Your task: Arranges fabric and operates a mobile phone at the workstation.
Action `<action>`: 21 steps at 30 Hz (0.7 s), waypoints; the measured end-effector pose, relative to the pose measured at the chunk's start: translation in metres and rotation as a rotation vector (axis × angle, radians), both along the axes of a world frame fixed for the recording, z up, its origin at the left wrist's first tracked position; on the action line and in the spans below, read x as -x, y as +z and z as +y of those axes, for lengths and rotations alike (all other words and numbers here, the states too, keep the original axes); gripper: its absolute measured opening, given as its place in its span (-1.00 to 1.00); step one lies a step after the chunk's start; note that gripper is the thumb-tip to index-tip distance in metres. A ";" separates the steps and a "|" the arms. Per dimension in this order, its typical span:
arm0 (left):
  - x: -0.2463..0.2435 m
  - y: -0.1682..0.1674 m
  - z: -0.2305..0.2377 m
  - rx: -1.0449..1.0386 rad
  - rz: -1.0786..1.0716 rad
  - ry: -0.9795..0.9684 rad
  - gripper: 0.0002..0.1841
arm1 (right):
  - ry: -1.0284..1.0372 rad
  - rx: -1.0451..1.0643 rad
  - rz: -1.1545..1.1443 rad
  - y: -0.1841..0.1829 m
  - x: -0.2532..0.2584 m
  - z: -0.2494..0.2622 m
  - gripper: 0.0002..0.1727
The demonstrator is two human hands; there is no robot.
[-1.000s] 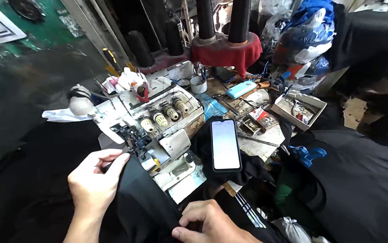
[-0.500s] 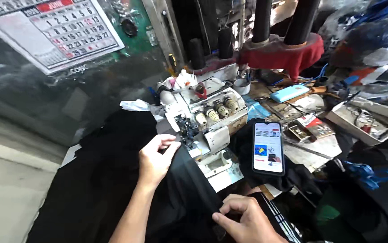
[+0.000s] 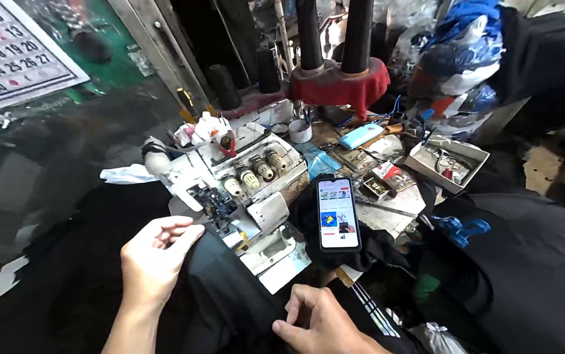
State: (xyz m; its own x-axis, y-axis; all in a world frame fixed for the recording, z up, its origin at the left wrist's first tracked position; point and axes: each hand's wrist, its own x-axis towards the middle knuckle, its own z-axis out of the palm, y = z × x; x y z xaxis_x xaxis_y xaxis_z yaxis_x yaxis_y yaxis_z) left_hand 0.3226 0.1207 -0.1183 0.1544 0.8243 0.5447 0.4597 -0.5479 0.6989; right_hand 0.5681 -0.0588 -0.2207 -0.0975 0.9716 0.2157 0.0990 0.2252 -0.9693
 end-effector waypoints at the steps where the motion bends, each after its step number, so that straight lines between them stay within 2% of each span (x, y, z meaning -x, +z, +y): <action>1: 0.000 0.001 0.000 0.010 -0.017 -0.010 -0.68 | -0.001 0.008 0.008 0.001 0.000 0.000 -0.75; 5: 0.001 0.002 0.001 0.033 -0.042 -0.030 -0.67 | -0.004 0.032 0.020 0.002 0.000 0.002 -0.70; 9: 0.002 0.003 0.002 0.050 -0.053 -0.026 -0.68 | 0.032 0.063 0.011 0.001 0.001 0.004 -0.44; 11: 0.003 0.002 0.003 0.024 -0.021 -0.017 -0.70 | 0.049 0.066 -0.003 0.000 0.000 0.005 -0.38; 14: 0.002 -0.001 0.003 -0.024 0.040 -0.007 -0.70 | 0.068 0.076 -0.027 0.001 0.000 0.007 -0.41; 21: -0.003 -0.015 0.003 -0.167 0.208 0.082 -0.72 | 0.096 0.077 -0.076 -0.003 -0.003 0.010 -0.71</action>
State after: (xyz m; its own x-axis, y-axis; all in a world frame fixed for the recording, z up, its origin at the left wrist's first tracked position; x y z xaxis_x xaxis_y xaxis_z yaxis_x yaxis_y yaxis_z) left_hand 0.3251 0.1234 -0.1331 0.2138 0.7402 0.6375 0.6318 -0.6025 0.4877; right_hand 0.5709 -0.0489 -0.2235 -0.2035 0.9705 0.1295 0.1541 0.1623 -0.9746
